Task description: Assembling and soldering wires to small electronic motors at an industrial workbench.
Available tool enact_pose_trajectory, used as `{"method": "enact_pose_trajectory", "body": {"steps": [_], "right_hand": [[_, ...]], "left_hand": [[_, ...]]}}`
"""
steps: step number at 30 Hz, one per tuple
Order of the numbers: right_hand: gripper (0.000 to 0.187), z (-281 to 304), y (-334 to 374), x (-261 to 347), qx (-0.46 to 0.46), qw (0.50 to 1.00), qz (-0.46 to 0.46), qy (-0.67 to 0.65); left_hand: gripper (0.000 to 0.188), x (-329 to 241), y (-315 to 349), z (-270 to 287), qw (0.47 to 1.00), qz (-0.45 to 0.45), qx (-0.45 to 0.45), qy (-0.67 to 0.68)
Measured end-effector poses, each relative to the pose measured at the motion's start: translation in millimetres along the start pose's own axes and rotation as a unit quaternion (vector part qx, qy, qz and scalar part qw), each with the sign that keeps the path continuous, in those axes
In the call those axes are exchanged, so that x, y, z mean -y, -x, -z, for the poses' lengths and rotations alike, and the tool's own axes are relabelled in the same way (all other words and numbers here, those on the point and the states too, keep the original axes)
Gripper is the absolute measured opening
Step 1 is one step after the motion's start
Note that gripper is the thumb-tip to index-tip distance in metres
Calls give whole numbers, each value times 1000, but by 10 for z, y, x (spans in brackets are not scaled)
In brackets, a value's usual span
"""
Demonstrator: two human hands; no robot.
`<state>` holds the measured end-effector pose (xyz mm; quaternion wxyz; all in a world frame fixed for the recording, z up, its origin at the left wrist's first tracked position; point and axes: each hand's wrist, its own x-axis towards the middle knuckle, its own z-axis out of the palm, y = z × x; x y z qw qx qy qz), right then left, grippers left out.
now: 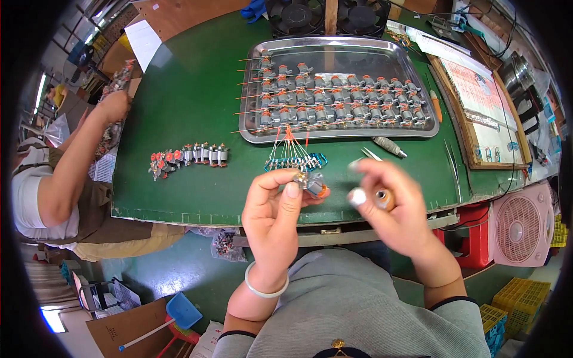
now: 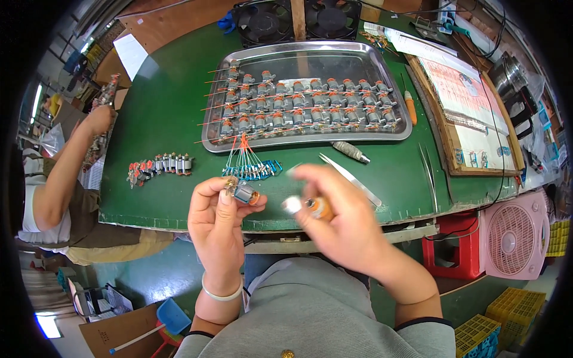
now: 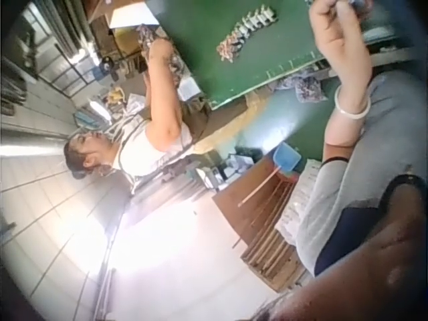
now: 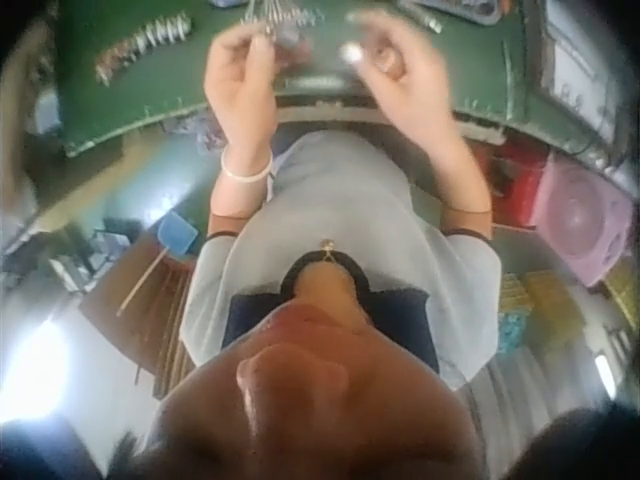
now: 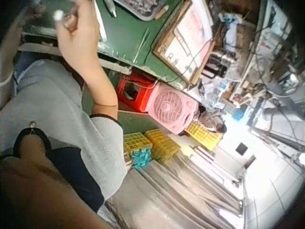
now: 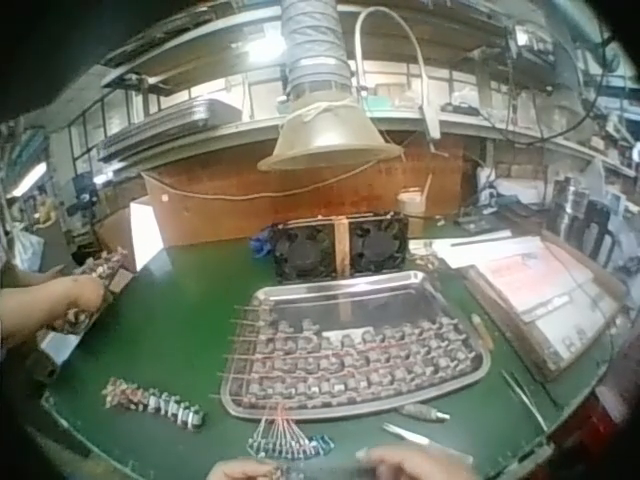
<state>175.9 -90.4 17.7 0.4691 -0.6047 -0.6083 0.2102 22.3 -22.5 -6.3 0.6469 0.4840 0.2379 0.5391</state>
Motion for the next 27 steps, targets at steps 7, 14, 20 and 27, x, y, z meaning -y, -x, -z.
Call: {"method": "enact_pose_trajectory", "body": {"steps": [7, 14, 20, 27], "right_hand": [[25, 307, 16, -244, -19, 936, -45, 348], [21, 351, -122, -456, -63, 915, -47, 396], [22, 489, -114, -420, -2, 921, -9, 390], [22, 293, 93, 7, 18, 972, 122, 198]], "left_hand": [[14, -36, -75, 92, 997, 65, -28, 12], [14, 22, -65, 137, 998, 55, -12, -9], [14, 79, -73, 90, 996, 81, -18, 35], [14, 127, -65, -37, 988, 109, -24, 103]]}}
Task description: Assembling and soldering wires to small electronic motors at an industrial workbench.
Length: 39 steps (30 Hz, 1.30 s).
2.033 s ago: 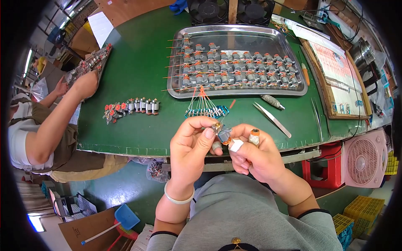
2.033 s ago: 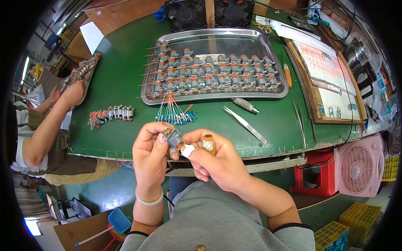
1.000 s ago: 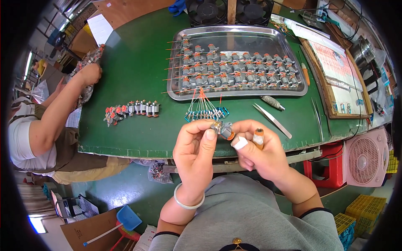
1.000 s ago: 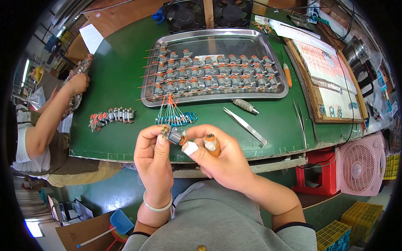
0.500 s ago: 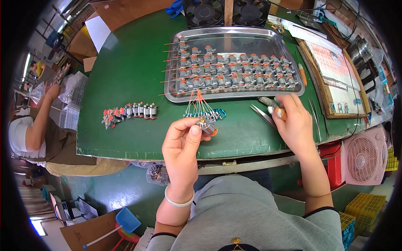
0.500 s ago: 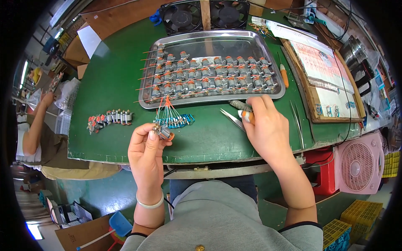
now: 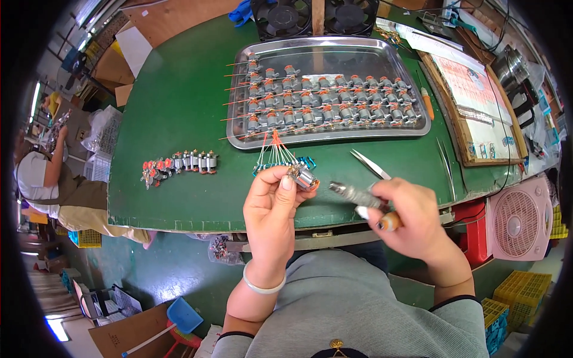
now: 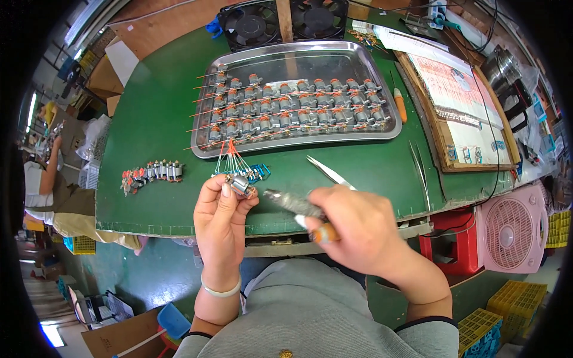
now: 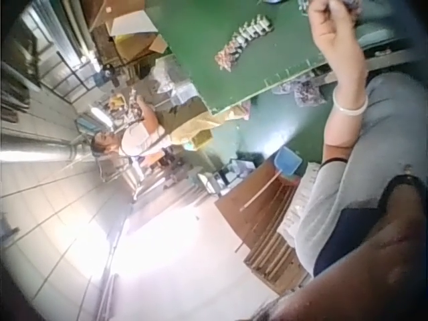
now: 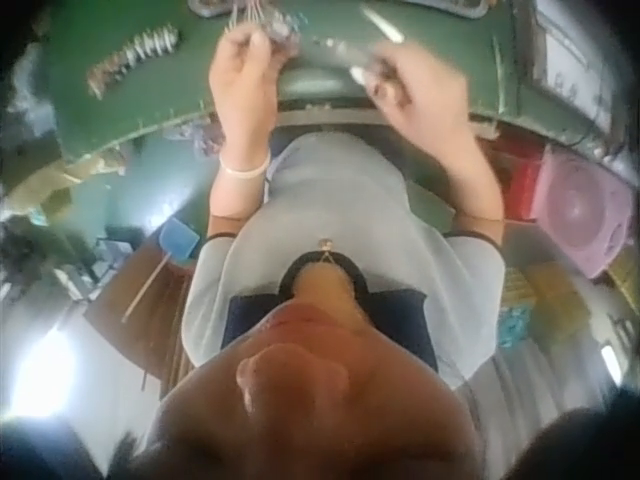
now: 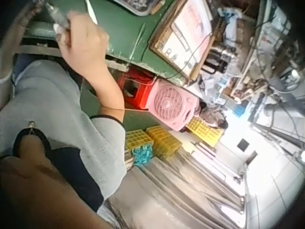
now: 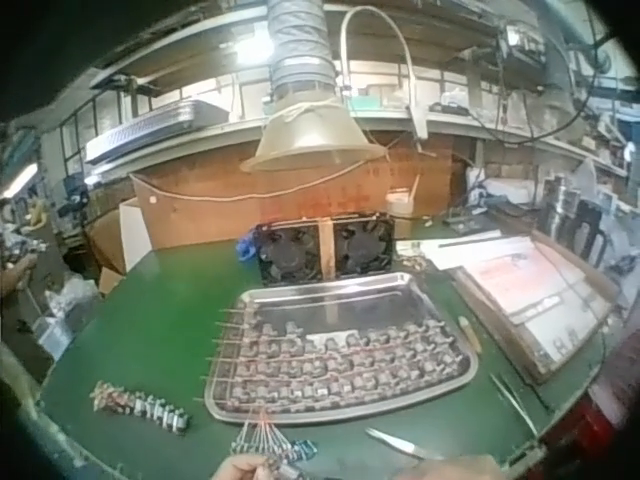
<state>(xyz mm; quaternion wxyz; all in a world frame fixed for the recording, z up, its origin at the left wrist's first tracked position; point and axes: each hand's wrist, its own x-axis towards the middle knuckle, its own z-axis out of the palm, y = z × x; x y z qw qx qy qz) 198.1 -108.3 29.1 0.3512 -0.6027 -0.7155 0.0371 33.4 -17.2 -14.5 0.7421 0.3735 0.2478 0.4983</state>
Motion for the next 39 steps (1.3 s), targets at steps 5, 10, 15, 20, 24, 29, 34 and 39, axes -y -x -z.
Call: {"method": "enact_pose_trajectory", "body": {"steps": [5, 10, 15, 20, 24, 29, 34, 39], "right_hand": [[25, -177, -4, -13, -64, 997, 43, -10], [19, -161, -57, 67, -59, 992, -21, -109], [15, 51, -99, -25, 139, 750, -347, -546], [13, 168, 12, -354, -5, 991, -131, 28], [17, 215, 58, -460, 72, 962, -190, 182], [25, 24, -70, -369, 52, 979, -110, 164], [21, -66, -118, -397, 84, 982, -68, 152], [24, 54, -175, -168, 51, 990, -74, -109]], "left_hand": [[14, -2, 2, -83, 1000, -24, 3, 7], [16, -2, 4, -108, 998, -53, -5, 20], [16, -20, 25, -128, 998, -38, 6, 43], [16, -35, -13, -21, 999, -28, 29, 15], [15, -76, -18, 52, 999, -5, 44, -21], [10, -56, -50, 75, 998, -10, 55, -22], [7, -92, -23, 134, 996, 59, 60, 37], [10, -100, -22, 67, 995, 66, 70, 27]]}}
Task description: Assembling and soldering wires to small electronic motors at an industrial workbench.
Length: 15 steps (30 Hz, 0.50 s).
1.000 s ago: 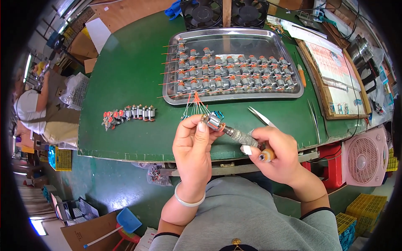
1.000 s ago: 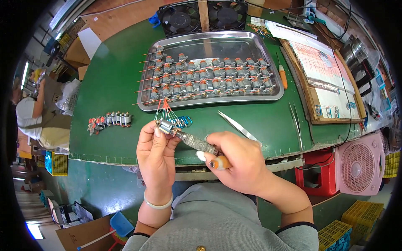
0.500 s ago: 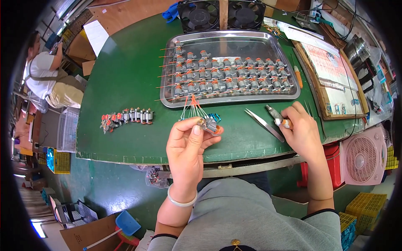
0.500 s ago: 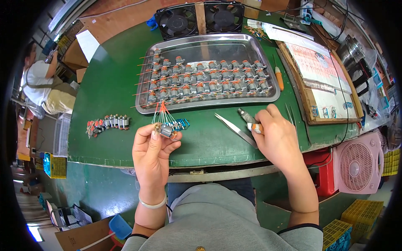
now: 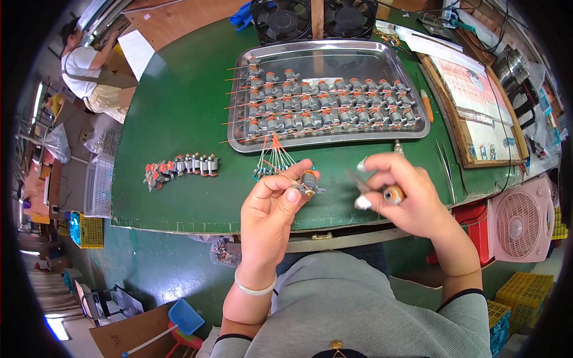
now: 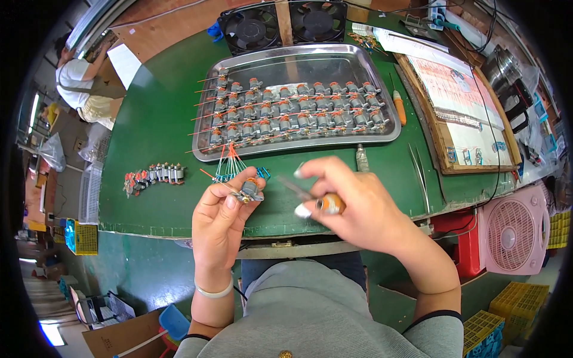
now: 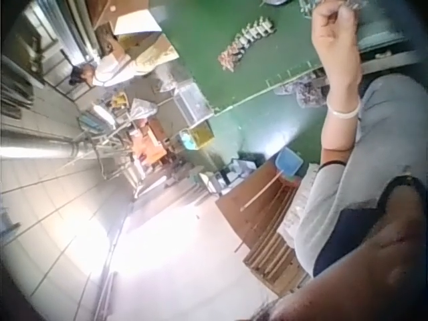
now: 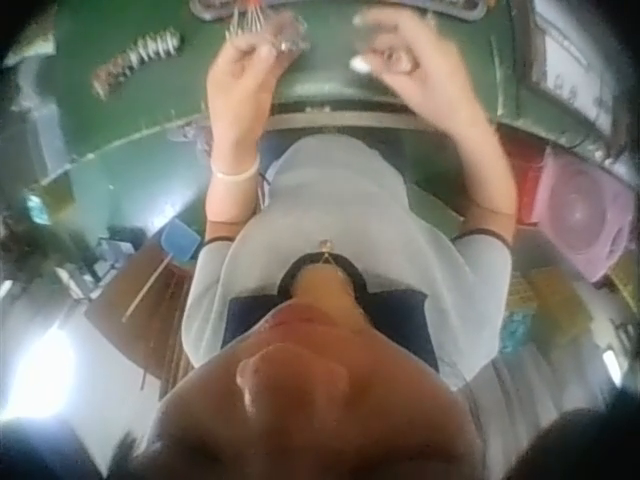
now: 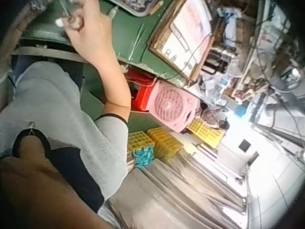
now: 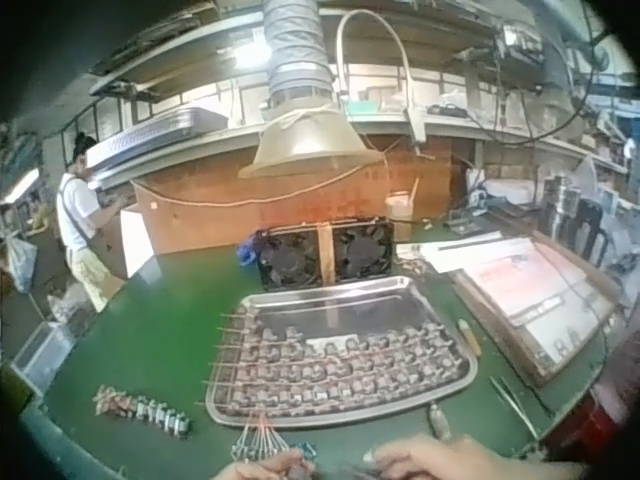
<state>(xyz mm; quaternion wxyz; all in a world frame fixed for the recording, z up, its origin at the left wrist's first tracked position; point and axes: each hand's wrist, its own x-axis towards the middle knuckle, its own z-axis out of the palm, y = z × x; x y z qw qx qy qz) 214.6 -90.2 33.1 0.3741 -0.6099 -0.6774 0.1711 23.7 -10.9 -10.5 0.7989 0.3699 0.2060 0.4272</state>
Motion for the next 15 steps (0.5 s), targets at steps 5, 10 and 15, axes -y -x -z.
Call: {"method": "enact_pose_trajectory", "body": {"steps": [5, 10, 15], "right_hand": [[21, -82, -27, 70, -16, 988, 150, 42], [22, -162, -34, 51, -18, 984, 160, 70], [27, -167, -58, 94, 5, 987, 150, 57]], "left_hand": [[11, 25, -1, -35, 997, -35, 1, -74], [11, 50, 9, -38, 994, -59, 13, -89], [17, 23, 20, -51, 993, -67, 27, -92]]}}
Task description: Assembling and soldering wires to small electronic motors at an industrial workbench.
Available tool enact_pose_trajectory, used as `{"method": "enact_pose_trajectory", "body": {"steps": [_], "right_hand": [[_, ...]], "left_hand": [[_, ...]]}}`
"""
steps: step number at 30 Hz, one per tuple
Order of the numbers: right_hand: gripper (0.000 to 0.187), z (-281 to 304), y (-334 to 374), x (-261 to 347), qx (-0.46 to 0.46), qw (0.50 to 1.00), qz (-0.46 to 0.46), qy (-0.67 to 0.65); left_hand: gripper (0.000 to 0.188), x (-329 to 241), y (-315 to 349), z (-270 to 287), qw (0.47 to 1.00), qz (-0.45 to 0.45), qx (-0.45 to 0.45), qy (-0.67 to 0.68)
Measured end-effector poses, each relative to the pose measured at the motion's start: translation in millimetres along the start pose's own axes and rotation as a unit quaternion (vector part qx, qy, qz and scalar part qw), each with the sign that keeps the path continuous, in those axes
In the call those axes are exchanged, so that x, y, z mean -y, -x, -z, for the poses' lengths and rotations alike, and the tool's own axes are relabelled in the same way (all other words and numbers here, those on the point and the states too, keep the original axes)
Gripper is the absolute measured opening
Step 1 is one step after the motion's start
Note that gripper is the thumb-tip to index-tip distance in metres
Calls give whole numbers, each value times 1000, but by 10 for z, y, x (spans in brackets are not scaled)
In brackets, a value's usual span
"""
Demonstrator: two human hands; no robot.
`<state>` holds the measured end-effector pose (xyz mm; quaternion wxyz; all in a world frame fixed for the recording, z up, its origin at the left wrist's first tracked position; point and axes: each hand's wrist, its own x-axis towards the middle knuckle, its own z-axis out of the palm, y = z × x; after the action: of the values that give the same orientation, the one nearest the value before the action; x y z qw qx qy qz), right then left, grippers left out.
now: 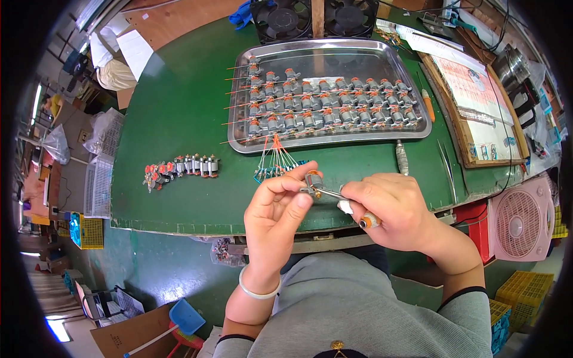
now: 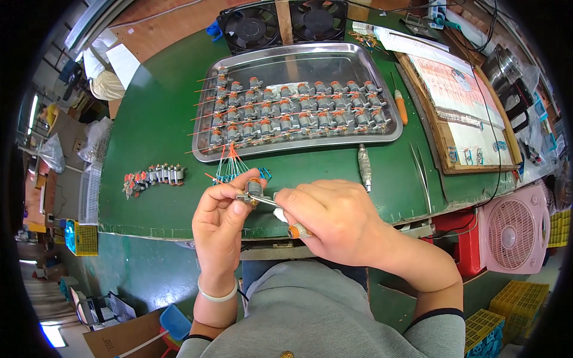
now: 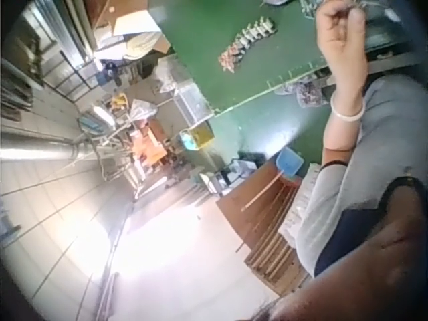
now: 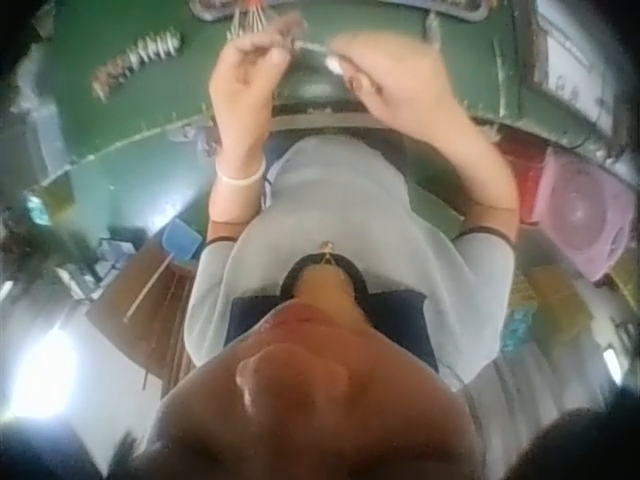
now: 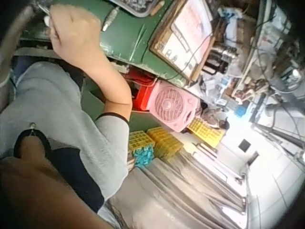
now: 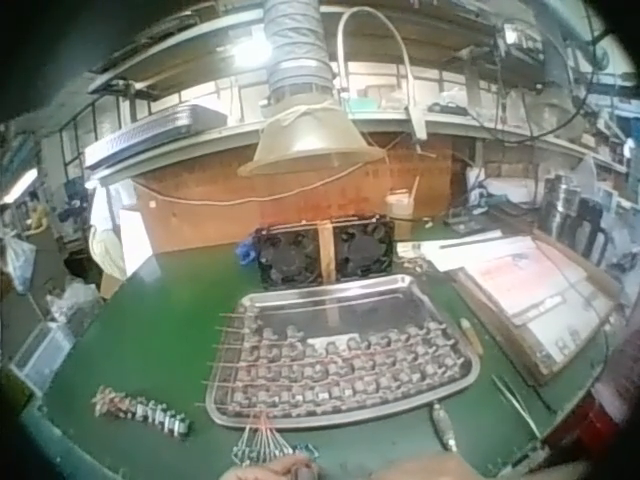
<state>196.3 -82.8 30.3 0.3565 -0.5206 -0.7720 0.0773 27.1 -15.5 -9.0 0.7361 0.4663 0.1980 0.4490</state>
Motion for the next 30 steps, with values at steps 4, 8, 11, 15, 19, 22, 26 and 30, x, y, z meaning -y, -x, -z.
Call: {"method": "enact_pose_trajectory", "body": {"steps": [4, 8, 11, 15, 19, 22, 26, 30], "right_hand": [[19, 20, -23, 39, 9, 996, -37, -77], [12, 67, -69, -30, 125, 793, -325, -499], [12, 78, -54, -42, 146, 655, -392, -629], [16, 75, 2, -22, 102, 915, -217, -324], [21, 70, 41, -67, 134, 977, -103, 132], [22, 5, 61, -78, 166, 951, -147, 215], [25, 36, -113, 48, 45, 989, -140, 2], [22, 10, -240, 108, 42, 993, -75, -76]], "left_hand": [[24, 38, -37, 51, 996, -64, 52, -18], [24, 33, -78, 127, 983, -131, 93, -84], [25, 44, -87, 117, 974, -172, 89, -114], [27, 32, -110, 145, 972, -196, 57, -116], [28, 20, -94, 154, 974, -194, 47, -107], [28, 48, -100, 127, 973, -201, 48, -100], [26, 84, -72, 96, 981, -173, 56, -72], [26, 90, -62, 56, 984, -159, 64, -54]]}}
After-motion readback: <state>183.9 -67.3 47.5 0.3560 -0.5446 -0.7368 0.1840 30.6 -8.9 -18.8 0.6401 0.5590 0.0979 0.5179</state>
